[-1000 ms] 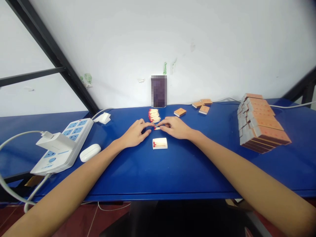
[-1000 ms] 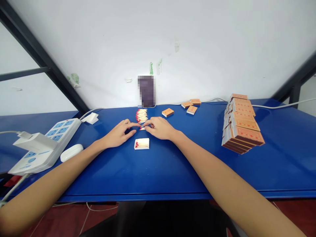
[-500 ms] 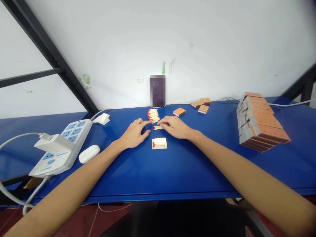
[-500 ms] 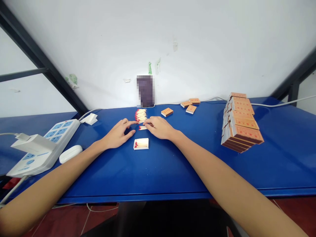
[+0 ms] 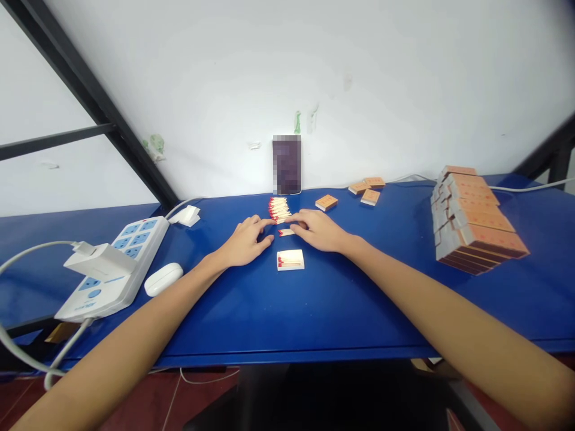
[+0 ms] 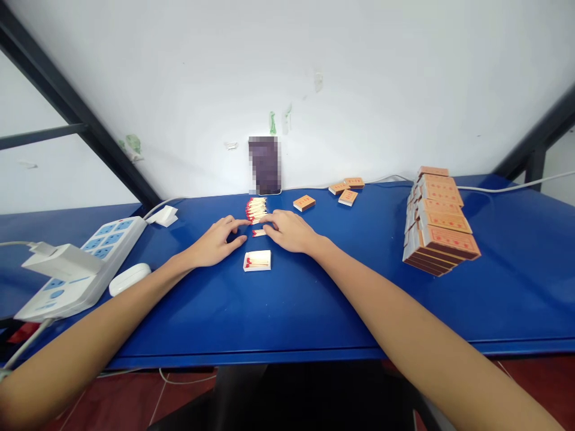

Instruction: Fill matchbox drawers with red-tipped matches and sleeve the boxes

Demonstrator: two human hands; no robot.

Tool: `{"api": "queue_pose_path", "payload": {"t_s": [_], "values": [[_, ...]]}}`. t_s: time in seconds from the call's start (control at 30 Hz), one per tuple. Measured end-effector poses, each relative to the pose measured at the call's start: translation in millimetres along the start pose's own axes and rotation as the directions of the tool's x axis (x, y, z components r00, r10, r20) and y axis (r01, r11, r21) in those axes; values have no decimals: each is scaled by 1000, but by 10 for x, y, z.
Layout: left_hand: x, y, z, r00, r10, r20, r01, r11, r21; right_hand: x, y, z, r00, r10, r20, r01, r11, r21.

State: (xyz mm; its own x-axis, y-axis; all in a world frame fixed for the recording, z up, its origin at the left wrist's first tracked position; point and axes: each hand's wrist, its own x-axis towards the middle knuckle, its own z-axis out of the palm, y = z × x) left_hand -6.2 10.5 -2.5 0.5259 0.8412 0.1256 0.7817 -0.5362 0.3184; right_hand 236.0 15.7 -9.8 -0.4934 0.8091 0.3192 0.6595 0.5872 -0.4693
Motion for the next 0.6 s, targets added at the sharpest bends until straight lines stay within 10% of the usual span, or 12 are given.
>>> {"api": "queue_pose_path", "payload": {"t_s": [0.6], "values": [[-44,134,86,997,-14,-81,23,993,114,0,18,7,1000,-12,7,13,996,-83]]}}
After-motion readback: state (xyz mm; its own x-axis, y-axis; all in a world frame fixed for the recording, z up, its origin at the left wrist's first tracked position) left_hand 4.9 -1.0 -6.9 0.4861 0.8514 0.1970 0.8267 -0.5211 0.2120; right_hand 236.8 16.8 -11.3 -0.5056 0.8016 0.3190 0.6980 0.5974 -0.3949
